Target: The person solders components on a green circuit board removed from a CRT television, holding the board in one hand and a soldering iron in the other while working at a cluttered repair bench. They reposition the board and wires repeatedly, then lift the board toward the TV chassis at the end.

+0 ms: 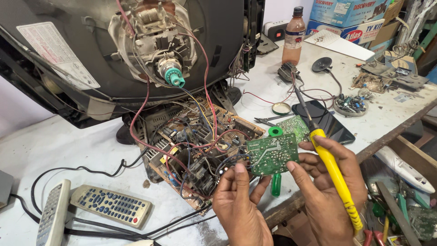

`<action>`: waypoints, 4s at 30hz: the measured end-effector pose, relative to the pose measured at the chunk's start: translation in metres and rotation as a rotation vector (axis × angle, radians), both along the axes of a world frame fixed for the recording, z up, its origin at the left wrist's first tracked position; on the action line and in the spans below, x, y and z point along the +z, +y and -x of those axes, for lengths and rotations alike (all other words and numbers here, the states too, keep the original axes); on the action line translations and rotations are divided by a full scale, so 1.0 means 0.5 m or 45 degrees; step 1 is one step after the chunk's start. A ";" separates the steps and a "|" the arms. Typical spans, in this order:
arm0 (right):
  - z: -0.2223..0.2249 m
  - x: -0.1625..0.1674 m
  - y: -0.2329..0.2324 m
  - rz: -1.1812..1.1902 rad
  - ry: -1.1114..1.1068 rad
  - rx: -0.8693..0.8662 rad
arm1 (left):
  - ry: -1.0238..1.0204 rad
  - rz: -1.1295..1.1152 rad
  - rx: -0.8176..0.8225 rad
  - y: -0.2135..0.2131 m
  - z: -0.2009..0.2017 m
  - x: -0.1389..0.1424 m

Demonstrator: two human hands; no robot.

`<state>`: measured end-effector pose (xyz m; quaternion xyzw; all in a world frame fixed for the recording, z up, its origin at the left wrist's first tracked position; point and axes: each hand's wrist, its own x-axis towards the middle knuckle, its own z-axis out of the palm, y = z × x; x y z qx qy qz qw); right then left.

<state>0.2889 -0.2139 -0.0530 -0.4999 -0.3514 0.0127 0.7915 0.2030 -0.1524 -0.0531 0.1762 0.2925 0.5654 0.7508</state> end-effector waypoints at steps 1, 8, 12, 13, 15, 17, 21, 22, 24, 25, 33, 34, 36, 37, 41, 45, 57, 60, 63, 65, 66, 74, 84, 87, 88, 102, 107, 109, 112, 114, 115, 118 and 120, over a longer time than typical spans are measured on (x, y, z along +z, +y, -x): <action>0.001 0.000 0.001 -0.001 0.001 -0.002 | 0.008 -0.026 -0.005 0.000 0.000 0.000; 0.007 0.001 0.001 0.012 -0.001 -0.051 | 0.059 -0.041 0.004 -0.002 0.000 0.003; 0.010 0.003 -0.004 0.055 0.010 -0.064 | 0.089 -0.045 0.028 -0.003 -0.002 0.000; 0.011 0.003 -0.004 0.063 0.009 -0.070 | 0.082 -0.062 0.038 -0.003 -0.003 -0.001; 0.012 0.004 -0.005 0.072 -0.003 -0.070 | 0.087 -0.067 0.044 -0.003 -0.004 -0.004; 0.013 0.005 -0.006 0.075 -0.027 -0.060 | 0.109 -0.045 0.036 -0.001 -0.005 -0.007; 0.016 0.008 -0.009 0.107 -0.037 -0.065 | 0.120 -0.017 0.024 0.002 -0.007 -0.013; 0.017 0.008 -0.010 0.122 -0.027 -0.072 | 0.120 -0.024 0.028 0.002 -0.007 -0.014; 0.018 0.010 -0.012 0.141 -0.021 -0.082 | 0.113 -0.048 0.041 0.001 -0.008 -0.017; 0.018 0.011 -0.012 0.146 -0.026 -0.086 | 0.104 -0.063 0.050 0.001 -0.008 -0.018; 0.022 0.016 -0.015 0.153 -0.036 -0.106 | -0.064 -0.074 0.034 -0.005 -0.012 -0.019; 0.022 0.015 -0.016 0.163 -0.037 -0.111 | -0.059 -0.073 0.037 -0.005 -0.012 -0.018; 0.023 0.014 -0.016 0.181 -0.041 -0.122 | -0.060 -0.082 0.037 -0.005 -0.012 -0.018; 0.023 0.013 -0.016 0.187 -0.044 -0.126 | -0.067 -0.094 0.034 -0.004 -0.011 -0.018; 0.023 0.012 -0.018 0.210 -0.063 -0.142 | -0.045 -0.061 0.014 -0.004 -0.008 -0.019; 0.024 0.012 -0.019 0.214 -0.063 -0.143 | -0.086 -0.084 0.012 -0.004 -0.008 -0.022; 0.021 0.002 -0.026 0.192 -0.081 -0.111 | -0.244 -0.156 -0.005 -0.002 -0.006 -0.025; 0.025 0.010 -0.026 0.191 -0.080 -0.114 | -0.250 -0.141 -0.007 -0.003 -0.007 -0.029; 0.026 0.015 -0.030 0.176 -0.107 -0.123 | -0.261 -0.130 -0.026 -0.001 -0.004 -0.036; 0.020 0.014 -0.045 0.145 -0.134 -0.135 | -0.293 -0.143 -0.046 0.002 -0.001 -0.042; 0.014 0.012 -0.057 0.161 -0.165 -0.232 | -0.289 -0.151 -0.042 0.004 0.001 -0.047; -0.082 0.029 -0.196 0.308 -0.134 -0.632 | -0.221 -0.241 -0.034 0.030 0.019 -0.091; -0.084 0.031 -0.092 0.462 -0.309 -0.286 | -0.144 -0.315 -0.112 0.052 0.059 -0.136; -0.088 0.027 -0.063 0.553 -0.086 -0.196 | -0.140 -0.329 -0.114 0.055 0.064 -0.147; -0.089 0.025 -0.064 0.539 -0.055 -0.208 | -0.169 -0.345 -0.110 0.055 0.064 -0.150; -0.074 -0.021 -0.090 0.630 -0.062 -0.312 | -0.132 -0.268 -0.065 0.039 0.052 -0.123; -0.067 -0.016 -0.083 0.658 -0.025 -0.317 | -0.129 -0.255 -0.065 0.040 0.051 -0.119; -0.068 -0.017 -0.079 0.653 -0.024 -0.310 | -0.130 -0.262 -0.057 0.039 0.051 -0.119; -0.073 -0.019 -0.075 0.638 -0.054 -0.308 | -0.132 -0.257 -0.059 0.038 0.049 -0.117; -0.075 -0.018 -0.073 0.647 -0.068 -0.311 | -0.140 -0.265 -0.065 0.037 0.049 -0.116; -0.075 -0.018 -0.073 0.643 -0.075 -0.309 | -0.148 -0.277 -0.068 0.037 0.049 -0.116; -0.074 -0.017 -0.074 0.636 -0.075 -0.306 | -0.162 -0.279 -0.072 0.035 0.049 -0.113; -0.072 -0.017 -0.075 0.641 -0.046 -0.306 | -0.170 -0.276 -0.071 0.034 0.048 -0.112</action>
